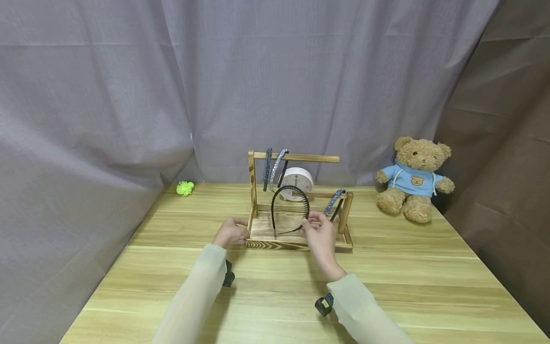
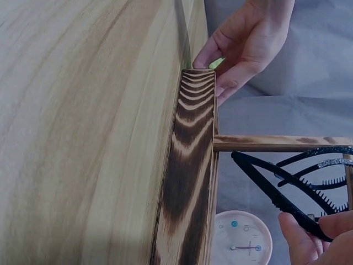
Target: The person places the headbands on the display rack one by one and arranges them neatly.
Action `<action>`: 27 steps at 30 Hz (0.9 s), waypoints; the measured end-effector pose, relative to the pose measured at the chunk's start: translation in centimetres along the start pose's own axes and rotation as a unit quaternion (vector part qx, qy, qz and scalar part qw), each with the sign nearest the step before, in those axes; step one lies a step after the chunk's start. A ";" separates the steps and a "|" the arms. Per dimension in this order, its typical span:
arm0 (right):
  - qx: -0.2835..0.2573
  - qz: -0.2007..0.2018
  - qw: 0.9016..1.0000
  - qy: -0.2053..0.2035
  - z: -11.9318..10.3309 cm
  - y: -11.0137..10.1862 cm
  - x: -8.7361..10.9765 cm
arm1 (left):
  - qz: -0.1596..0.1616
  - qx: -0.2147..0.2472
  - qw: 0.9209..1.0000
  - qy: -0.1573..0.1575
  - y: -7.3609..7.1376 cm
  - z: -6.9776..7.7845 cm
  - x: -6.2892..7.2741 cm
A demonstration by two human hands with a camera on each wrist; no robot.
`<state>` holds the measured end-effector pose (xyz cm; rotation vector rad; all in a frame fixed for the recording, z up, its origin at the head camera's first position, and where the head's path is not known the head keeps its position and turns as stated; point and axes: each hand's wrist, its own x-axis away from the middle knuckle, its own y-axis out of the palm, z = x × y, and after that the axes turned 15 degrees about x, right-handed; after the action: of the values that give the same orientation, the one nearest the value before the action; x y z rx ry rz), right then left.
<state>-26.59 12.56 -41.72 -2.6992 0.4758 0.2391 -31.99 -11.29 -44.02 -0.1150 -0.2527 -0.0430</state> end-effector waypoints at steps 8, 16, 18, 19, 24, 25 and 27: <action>0.014 0.007 1.000 -0.002 0.2 -0.3 -0.4 | 0.003 -0.005 1.000 -0.004 0.2 0.0 0.2; 0.013 0.011 1.000 -0.003 0.2 -0.7 -0.4 | 0.004 -0.008 1.000 -0.005 0.1 0.0 0.1; 0.012 0.013 1.000 -0.002 0.2 -0.8 -0.5 | 0.004 -0.008 1.000 -0.004 0.1 0.0 0.1; 0.014 0.015 1.000 -0.001 0.2 -0.9 -0.5 | 0.004 -0.008 1.000 -0.004 0.1 0.0 0.1; 0.022 0.024 0.999 0.001 0.3 -1.1 -0.8 | 0.004 -0.007 1.000 -0.006 0.1 0.1 0.1; 0.024 0.026 0.999 0.002 0.3 -1.2 -0.8 | 0.004 -0.007 1.000 -0.005 0.2 0.0 0.1; 0.030 0.030 0.999 0.002 0.3 -1.2 -0.9 | 0.004 -0.010 1.000 -0.004 0.2 0.1 0.2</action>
<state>-27.02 14.00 -41.32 -2.6296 0.5575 0.2326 -31.84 -11.11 -43.95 -0.1356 -0.2607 -0.0380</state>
